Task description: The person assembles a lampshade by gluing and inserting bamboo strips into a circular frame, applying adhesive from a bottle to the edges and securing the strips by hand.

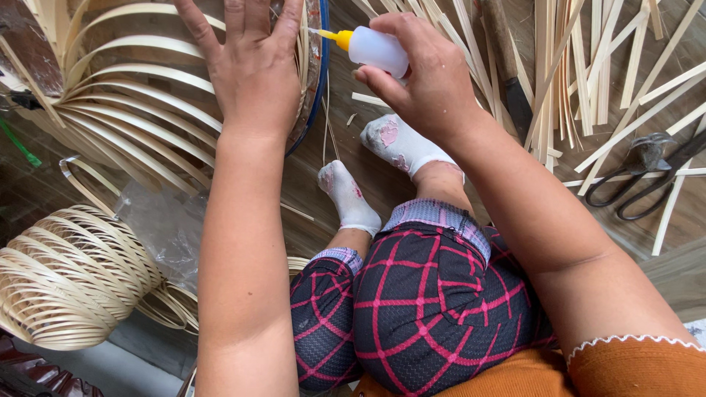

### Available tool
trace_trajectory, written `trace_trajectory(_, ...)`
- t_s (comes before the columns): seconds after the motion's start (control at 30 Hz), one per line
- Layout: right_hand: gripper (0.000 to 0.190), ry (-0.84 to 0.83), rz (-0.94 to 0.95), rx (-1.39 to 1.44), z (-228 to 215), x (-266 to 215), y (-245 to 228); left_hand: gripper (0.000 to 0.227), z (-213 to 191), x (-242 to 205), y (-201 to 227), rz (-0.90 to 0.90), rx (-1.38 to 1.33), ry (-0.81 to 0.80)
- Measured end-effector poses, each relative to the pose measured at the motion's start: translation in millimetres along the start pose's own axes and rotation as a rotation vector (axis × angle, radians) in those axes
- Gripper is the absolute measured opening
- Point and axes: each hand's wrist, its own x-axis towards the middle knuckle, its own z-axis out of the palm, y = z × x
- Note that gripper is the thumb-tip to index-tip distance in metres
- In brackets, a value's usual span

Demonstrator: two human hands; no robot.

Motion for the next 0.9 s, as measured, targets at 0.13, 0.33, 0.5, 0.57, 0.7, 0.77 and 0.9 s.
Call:
trace_trajectory(0.13, 0.043, 0.019, -0.060, -0.082, 0.0, 4.7, -6.4, 0.050, -1.0, 1.1, -1.7, -0.031, -0.104, -0.022)
trace_trajectory(0.33, 0.037, 0.035, -0.083, -0.137, 0.9, 7.2, -12.5, 0.050, 2.2, -0.8, 0.0, -0.023, -0.011, 0.040)
trace_trajectory(0.5, 0.035, 0.047, -0.114, -0.167, 2.4, 7.7, -15.5, 0.046, -2.3, 0.6, 3.0, -0.048, -0.108, 0.012)
trace_trajectory(0.57, 0.035, 0.047, -0.114, -0.153, 2.7, 9.4, -16.1, 0.047, -5.3, 4.0, 3.7, -0.051, -0.116, 0.028)
trace_trajectory(0.7, 0.034, 0.054, -0.127, -0.148, 4.5, 7.2, -15.8, 0.042, -8.3, 3.9, 5.8, -0.092, -0.188, -0.052)
trace_trajectory(0.77, 0.035, 0.057, -0.137, -0.168, 5.1, 9.2, -15.0, 0.041, -8.1, 5.2, 5.0, -0.077, -0.161, -0.025)
trace_trajectory(0.9, 0.035, 0.059, -0.152, -0.161, 6.1, 8.6, -15.9, 0.043, -3.3, 3.5, 3.9, -0.051, -0.136, 0.011)
